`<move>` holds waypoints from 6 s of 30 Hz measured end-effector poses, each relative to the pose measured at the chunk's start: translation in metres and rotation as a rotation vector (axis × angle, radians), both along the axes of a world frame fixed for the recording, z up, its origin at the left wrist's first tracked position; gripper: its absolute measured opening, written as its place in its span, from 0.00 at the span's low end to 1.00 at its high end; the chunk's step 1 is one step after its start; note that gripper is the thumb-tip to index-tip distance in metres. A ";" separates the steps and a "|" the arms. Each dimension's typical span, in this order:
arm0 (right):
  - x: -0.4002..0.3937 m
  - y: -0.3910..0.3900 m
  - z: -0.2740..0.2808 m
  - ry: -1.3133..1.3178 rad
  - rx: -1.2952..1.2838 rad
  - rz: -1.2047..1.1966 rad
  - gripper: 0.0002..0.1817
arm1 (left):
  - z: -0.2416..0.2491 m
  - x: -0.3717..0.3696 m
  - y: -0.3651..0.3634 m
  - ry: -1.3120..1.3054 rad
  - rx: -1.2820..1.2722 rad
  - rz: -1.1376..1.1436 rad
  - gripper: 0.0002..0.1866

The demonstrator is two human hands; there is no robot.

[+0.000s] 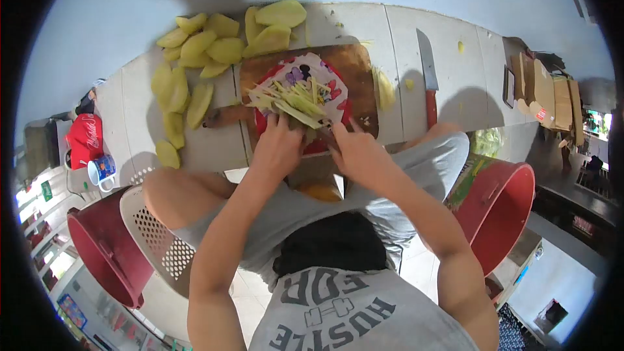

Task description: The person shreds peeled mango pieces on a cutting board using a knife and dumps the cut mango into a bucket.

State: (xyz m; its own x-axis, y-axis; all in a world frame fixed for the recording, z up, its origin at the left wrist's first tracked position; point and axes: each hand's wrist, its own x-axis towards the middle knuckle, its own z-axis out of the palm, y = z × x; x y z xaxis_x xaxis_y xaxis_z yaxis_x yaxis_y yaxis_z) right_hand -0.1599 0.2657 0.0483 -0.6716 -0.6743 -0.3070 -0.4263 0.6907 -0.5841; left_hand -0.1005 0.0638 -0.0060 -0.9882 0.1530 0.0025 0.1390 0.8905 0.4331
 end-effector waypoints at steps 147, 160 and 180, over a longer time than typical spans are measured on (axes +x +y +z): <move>0.070 -0.004 -0.024 -0.058 -0.083 -0.232 0.16 | -0.034 0.032 -0.006 0.301 0.272 0.095 0.13; 0.071 -0.003 -0.010 -0.017 -0.113 -0.235 0.15 | -0.034 0.030 -0.006 0.359 0.324 0.079 0.12; 0.057 0.017 0.006 0.190 -0.249 -0.278 0.17 | -0.029 0.023 0.001 0.185 0.719 0.497 0.09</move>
